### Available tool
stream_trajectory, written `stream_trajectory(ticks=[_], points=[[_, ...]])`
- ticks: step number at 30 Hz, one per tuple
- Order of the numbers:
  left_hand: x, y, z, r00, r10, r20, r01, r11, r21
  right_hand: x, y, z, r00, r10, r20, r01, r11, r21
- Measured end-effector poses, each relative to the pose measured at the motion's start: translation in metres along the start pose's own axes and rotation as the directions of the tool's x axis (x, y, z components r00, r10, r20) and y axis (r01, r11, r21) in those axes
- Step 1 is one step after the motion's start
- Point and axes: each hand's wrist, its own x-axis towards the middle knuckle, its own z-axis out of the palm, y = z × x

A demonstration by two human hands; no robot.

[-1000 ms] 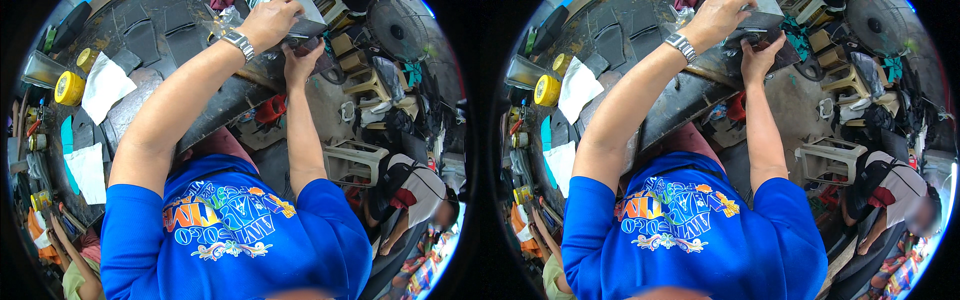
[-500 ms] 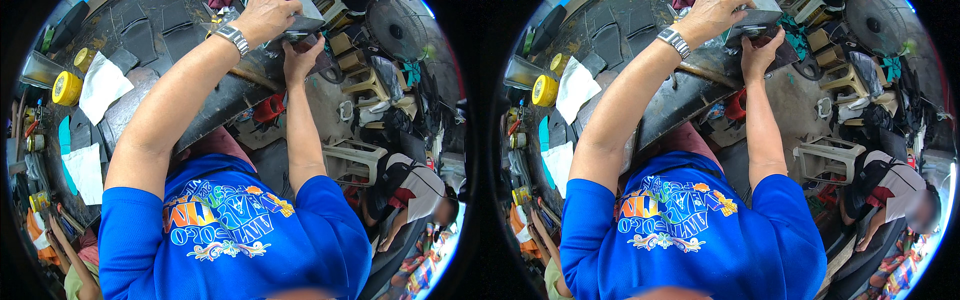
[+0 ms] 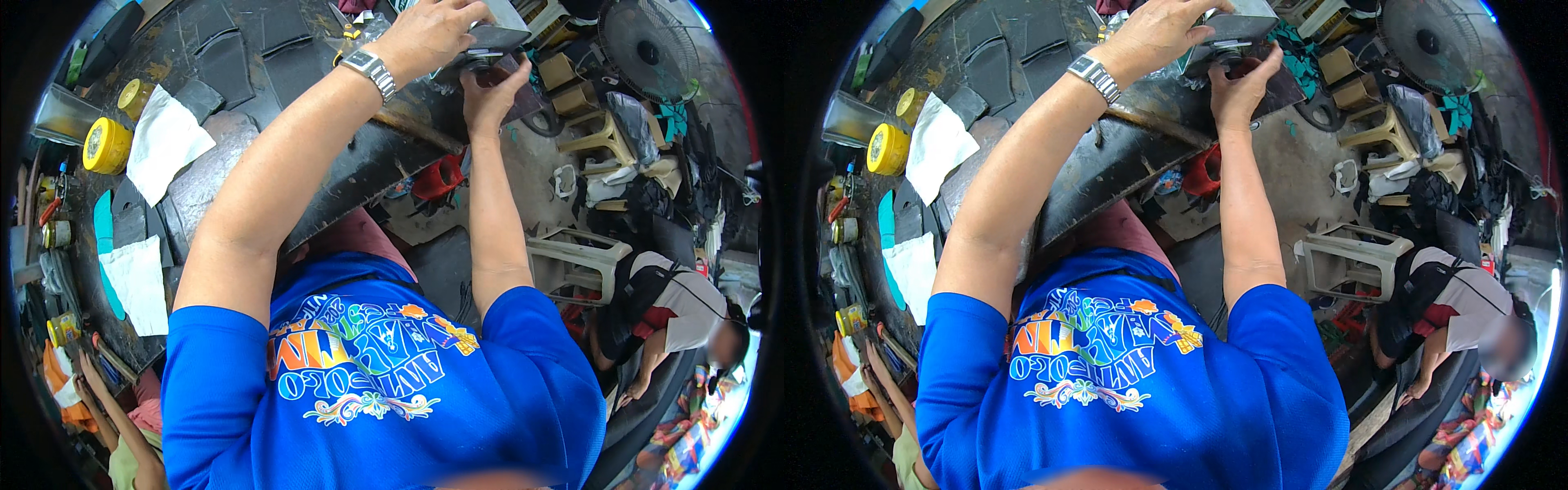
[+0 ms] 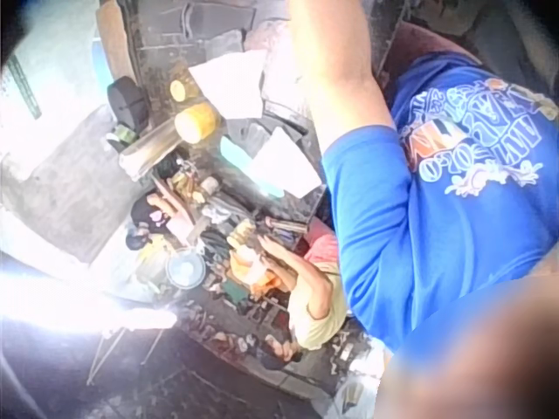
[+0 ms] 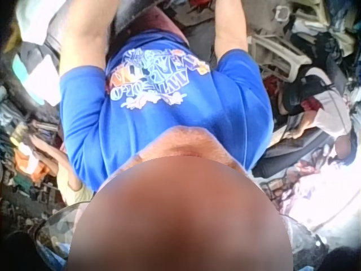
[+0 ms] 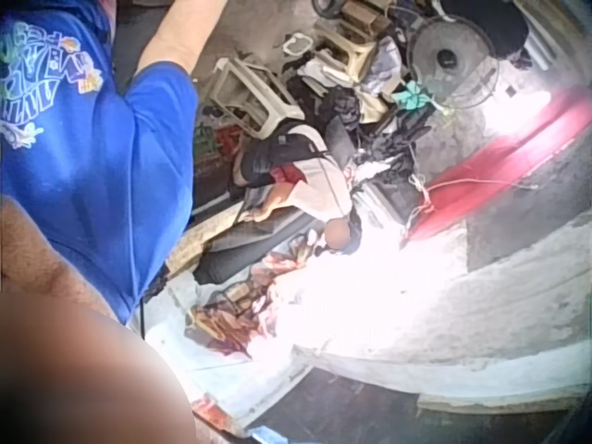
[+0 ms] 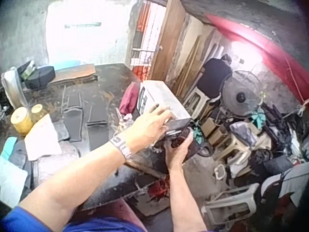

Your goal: The person aligns and presses black rubber pieces onto a shoe sole using a wooden mallet. They repeatedly position the pieces, tap them into place, and adjust alignment on a cluttered workbench.

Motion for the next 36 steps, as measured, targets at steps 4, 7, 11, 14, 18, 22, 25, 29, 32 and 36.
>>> stream_trajectory(ticks=[4,7,11,14,18,22,25,29,32,36], points=[[0.001,-0.002,0.004,1.0,0.0,0.02,0.0,1.0,0.012,0.002,0.002,0.001,1.0,0.003,-0.005,-0.003,0.998,0.061],[0.001,-0.002,0.007,1.0,0.015,0.004,-0.015,1.0,0.017,0.003,0.002,0.003,1.0,0.008,-0.016,-0.008,0.999,0.047],[0.002,-0.003,0.006,0.999,0.021,0.032,-0.022,1.0,0.023,0.004,0.002,0.005,0.998,0.041,-0.047,-0.036,0.996,0.087],[0.002,-0.003,0.006,1.0,0.011,0.022,-0.012,1.0,0.017,0.008,0.008,0.001,0.997,0.074,0.006,-0.074,0.978,0.194],[0.002,-0.003,0.008,0.998,0.049,-0.027,-0.049,0.999,0.004,0.023,0.027,-0.011,0.996,0.074,0.051,-0.075,0.997,0.014],[0.004,-0.006,0.009,0.999,0.045,-0.004,-0.045,0.999,-0.021,0.047,0.05,-0.015,0.957,-0.093,0.273,0.023,0.968,0.248],[0.005,-0.011,0.014,0.999,0.045,0.018,-0.044,0.999,-0.028,0.058,0.066,-0.013,0.92,-0.037,0.389,-0.13,0.91,0.394],[0.002,-0.02,0.021,0.996,0.078,0.033,-0.078,0.997,-0.016,0.054,0.08,-0.008,0.948,-0.137,0.286,0.022,0.928,0.372],[0.006,-0.02,0.023,0.99,0.107,0.096,-0.124,0.974,0.192,0.053,0.082,-0.002,0.963,-0.059,0.264,-0.041,0.933,0.357],[0.01,-0.01,0.01,0.972,-0.227,0.064,0.224,0.973,0.047,0.051,0.072,-0.001,0.972,0.004,0.233,-0.033,0.992,0.121]])
